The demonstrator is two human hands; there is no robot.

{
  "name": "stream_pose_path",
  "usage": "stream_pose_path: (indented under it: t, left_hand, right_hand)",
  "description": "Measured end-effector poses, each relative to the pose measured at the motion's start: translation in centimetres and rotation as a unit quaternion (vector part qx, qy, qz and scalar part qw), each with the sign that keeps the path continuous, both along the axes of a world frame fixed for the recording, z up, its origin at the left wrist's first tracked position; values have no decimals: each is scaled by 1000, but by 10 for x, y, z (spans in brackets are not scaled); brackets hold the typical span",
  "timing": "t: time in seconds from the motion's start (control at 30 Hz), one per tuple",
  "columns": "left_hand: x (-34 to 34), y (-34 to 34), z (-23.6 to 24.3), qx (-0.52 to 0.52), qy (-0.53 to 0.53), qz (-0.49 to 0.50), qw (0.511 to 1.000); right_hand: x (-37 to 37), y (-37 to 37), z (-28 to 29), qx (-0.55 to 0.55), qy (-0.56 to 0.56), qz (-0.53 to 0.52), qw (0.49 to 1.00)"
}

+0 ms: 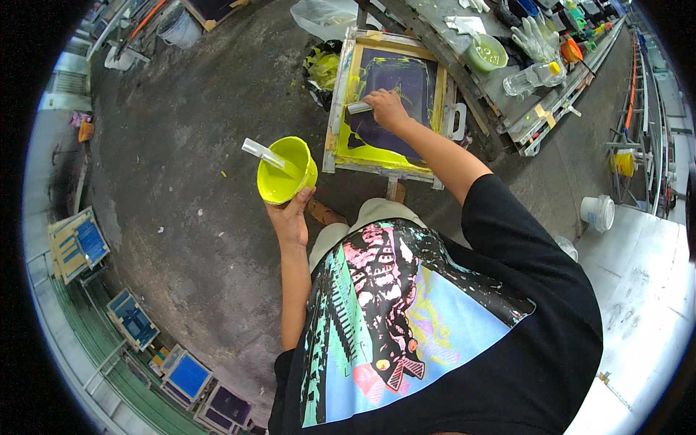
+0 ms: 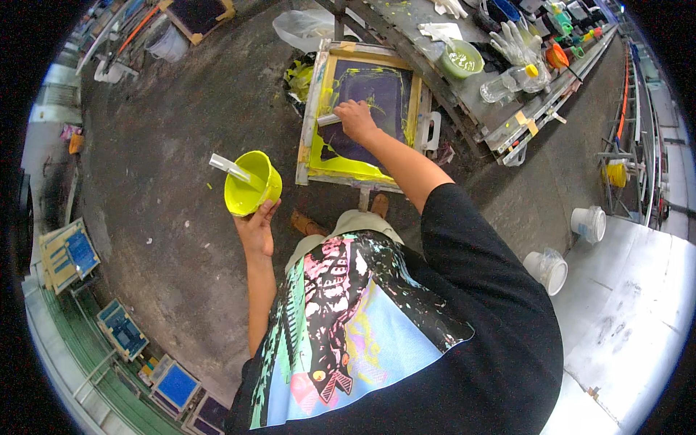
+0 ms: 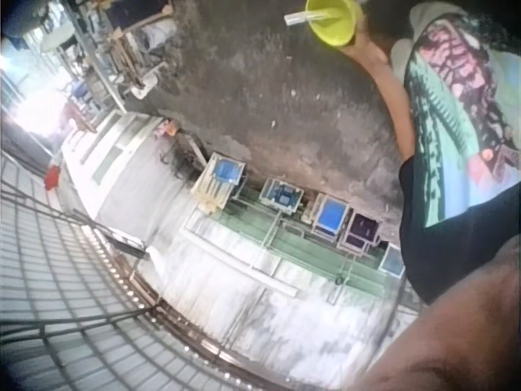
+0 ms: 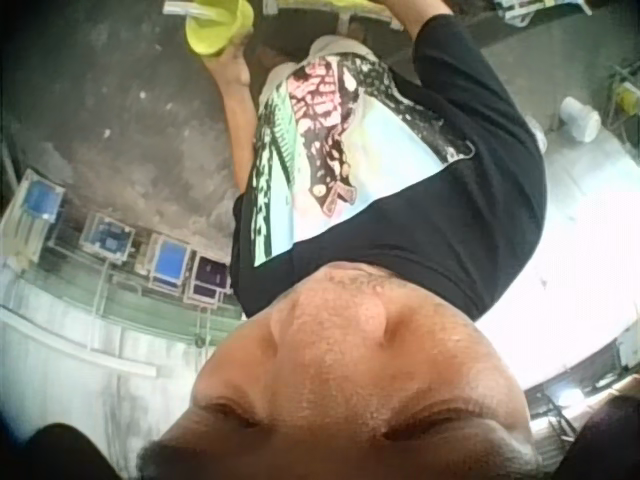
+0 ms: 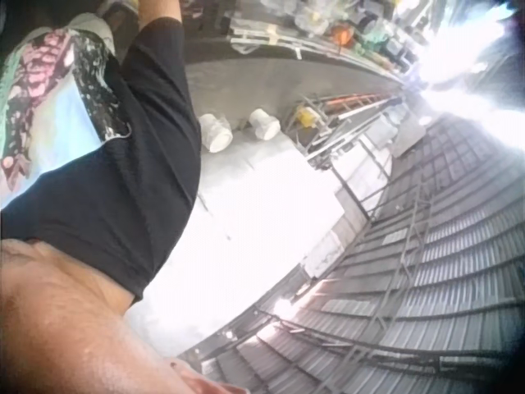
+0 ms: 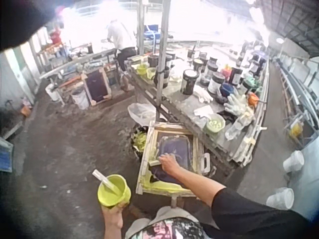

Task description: The person uses a squeegee to spread neon yellow ink across a screen printing frame over a purple fabric. They then pour more ink from a green cup onto the screen and continue spreading it with the squeegee. Finally, they put on a pair of gloves.

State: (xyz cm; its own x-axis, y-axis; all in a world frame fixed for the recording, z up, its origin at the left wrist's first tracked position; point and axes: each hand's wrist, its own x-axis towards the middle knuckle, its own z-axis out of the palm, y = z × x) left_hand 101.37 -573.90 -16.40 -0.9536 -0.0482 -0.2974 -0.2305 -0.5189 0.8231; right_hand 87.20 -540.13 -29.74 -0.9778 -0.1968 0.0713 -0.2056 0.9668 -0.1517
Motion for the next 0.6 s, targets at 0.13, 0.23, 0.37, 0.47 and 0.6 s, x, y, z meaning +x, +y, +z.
stream_pose_path:
  t: [0.13,0.23,0.37,0.47,0.6]
  left_hand:
    - [4,-4,-8,-7,-18,6,1000]
    - [5,-8,-16,1,-34,-10,999]
    - [5,-4,-15,14,-35,-15,999]
    - [4,0,-5,10,-27,-8,1000]
    - [6,-9,-14,4,-26,-15,1000]
  right_hand:
    - [38,-16,4,-34,-17,48,998]
    - [62,-25,2,-32,-19,90,995]
    - [77,-30,4,-46,-16,148,988]
    - [74,-30,-1,-47,-17,208,977]
    - [48,-37,12,30,-61,240,968]
